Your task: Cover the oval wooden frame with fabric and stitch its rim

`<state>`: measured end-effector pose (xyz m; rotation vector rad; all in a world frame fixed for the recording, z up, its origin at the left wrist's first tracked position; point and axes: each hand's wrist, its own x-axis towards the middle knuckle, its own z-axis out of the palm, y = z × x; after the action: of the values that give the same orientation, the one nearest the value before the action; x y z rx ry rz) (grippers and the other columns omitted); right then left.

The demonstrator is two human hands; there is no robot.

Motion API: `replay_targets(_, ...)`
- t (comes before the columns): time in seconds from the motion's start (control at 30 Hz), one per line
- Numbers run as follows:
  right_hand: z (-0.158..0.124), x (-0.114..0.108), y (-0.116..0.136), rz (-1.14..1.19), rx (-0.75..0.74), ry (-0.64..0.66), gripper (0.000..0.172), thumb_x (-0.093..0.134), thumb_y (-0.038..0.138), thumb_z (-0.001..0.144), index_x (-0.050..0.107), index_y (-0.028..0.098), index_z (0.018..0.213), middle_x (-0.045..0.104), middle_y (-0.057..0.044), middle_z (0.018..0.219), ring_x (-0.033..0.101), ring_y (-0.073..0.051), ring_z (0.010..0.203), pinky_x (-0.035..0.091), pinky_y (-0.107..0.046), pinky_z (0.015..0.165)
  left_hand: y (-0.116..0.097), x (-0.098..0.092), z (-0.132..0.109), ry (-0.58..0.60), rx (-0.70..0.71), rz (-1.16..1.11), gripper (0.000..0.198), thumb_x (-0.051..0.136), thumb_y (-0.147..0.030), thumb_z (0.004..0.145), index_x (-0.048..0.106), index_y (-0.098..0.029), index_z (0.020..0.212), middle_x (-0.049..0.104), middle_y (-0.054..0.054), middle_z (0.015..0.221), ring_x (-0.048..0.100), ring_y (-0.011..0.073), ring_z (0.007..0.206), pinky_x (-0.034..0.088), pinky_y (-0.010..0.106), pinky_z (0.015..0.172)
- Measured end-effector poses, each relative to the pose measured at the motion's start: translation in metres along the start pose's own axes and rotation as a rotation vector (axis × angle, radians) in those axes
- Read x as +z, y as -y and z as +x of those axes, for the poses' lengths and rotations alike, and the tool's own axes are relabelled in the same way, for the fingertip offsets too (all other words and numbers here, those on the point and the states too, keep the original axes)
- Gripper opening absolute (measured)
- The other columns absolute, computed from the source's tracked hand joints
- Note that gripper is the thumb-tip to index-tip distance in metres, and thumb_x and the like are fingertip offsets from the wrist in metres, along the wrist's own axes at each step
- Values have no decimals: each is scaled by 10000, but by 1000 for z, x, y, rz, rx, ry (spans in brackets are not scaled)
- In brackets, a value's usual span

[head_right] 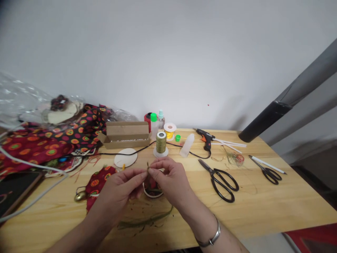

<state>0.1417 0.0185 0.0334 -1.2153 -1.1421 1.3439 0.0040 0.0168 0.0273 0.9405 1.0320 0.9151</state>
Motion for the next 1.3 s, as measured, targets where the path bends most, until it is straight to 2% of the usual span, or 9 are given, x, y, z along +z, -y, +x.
replay_targets(0.37, 1, -2, 0, 16, 13, -17, 143, 668, 265, 668, 648, 127, 640, 567, -25, 850, 516, -65, 479, 432, -231, 461, -1, 2, 0, -29, -8, 7, 186, 660, -305, 688, 656, -132, 622, 575, -13, 507, 428, 56, 424, 316, 164, 423)
replay_targets(0.6, 1, -1, 5, -29, -19, -36, 138, 661, 228, 667, 658, 122, 577, 577, -43, 812, 554, -115, 672, 461, -222, 584, -5, 1, -1, -86, 13, 42, 149, 661, -269, 686, 666, -123, 662, 565, -29, 445, 428, 41, 378, 283, 147, 393)
replay_targets(0.77, 0, 2, 2, 33, 18, -38, 125, 657, 238, 666, 653, 121, 624, 572, -30, 817, 515, -72, 518, 419, -220, 476, -1, 1, -1, -41, -18, -99, 144, 654, -275, 706, 643, -134, 683, 606, -19, 516, 444, 37, 378, 273, 142, 382)
replay_targets(0.93, 0, 3, -1, 74, 53, -21, 143, 657, 248, 667, 638, 115, 616, 551, -2, 716, 476, -54, 449, 375, -214, 445, 0, 1, -1, -3, -42, -107, 165, 694, -292, 666, 686, -130, 698, 652, 18, 602, 446, 43, 404, 305, 153, 388)
replay_targets(1.2, 0, 1, 0, -10, 12, 9, 220, 624, 240, 718, 621, 124, 531, 544, -13, 662, 495, -89, 538, 385, -225, 503, 4, -1, 0, 11, -48, -107, 178, 675, -303, 693, 712, -129, 702, 652, 28, 597, 443, 47, 418, 279, 161, 396)
replay_targets(1.3, 0, -1, -1, -32, -16, 24, 262, 609, 247, 734, 615, 124, 502, 559, -25, 702, 508, -98, 579, 402, -233, 542, 6, -3, 1, 10, -45, -110, 192, 654, -313, 715, 708, -129, 710, 651, 28, 611, 440, 44, 417, 266, 165, 402)
